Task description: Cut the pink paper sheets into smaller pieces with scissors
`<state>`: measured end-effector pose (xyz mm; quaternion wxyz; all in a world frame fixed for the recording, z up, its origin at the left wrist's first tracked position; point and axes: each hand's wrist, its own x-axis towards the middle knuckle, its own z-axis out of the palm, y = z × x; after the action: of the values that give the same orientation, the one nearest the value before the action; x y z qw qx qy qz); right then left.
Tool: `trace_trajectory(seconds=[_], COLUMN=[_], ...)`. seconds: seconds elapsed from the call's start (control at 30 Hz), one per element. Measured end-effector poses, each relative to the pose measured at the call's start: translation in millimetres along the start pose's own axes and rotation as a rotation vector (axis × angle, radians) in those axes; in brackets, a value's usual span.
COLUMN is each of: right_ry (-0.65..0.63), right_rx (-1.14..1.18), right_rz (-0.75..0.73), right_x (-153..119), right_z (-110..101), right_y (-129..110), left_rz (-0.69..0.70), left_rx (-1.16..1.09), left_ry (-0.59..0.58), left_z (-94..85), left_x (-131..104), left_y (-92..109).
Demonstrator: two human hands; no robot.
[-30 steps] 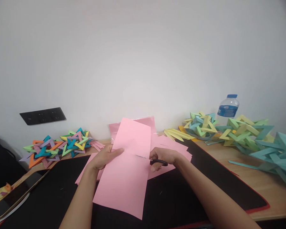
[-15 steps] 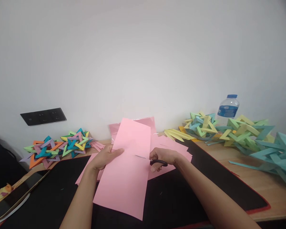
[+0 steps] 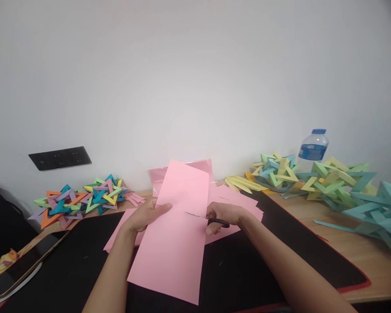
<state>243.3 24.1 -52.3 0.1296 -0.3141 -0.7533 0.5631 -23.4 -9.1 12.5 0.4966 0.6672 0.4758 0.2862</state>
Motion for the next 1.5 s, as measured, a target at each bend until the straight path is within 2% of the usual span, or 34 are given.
trace_trajectory(seconds=[0.9,1.2,1.5], right_ry=[0.006,0.015,0.025], right_rx=[0.005,0.000,0.029], right_rz=[0.004,0.005,-0.014], right_x=[-0.7,-1.1,-2.1], right_z=[0.5,0.8,3.1], right_y=[-1.7,-3.4,-7.3], left_rz=[0.002,-0.018,0.029], left_rx=[0.009,0.004,0.017], left_ry=[-0.011,0.018,-0.031], left_z=[-1.0,0.9,3.2], left_x=[0.8,-0.7,0.2], left_y=[-1.7,1.1,1.5])
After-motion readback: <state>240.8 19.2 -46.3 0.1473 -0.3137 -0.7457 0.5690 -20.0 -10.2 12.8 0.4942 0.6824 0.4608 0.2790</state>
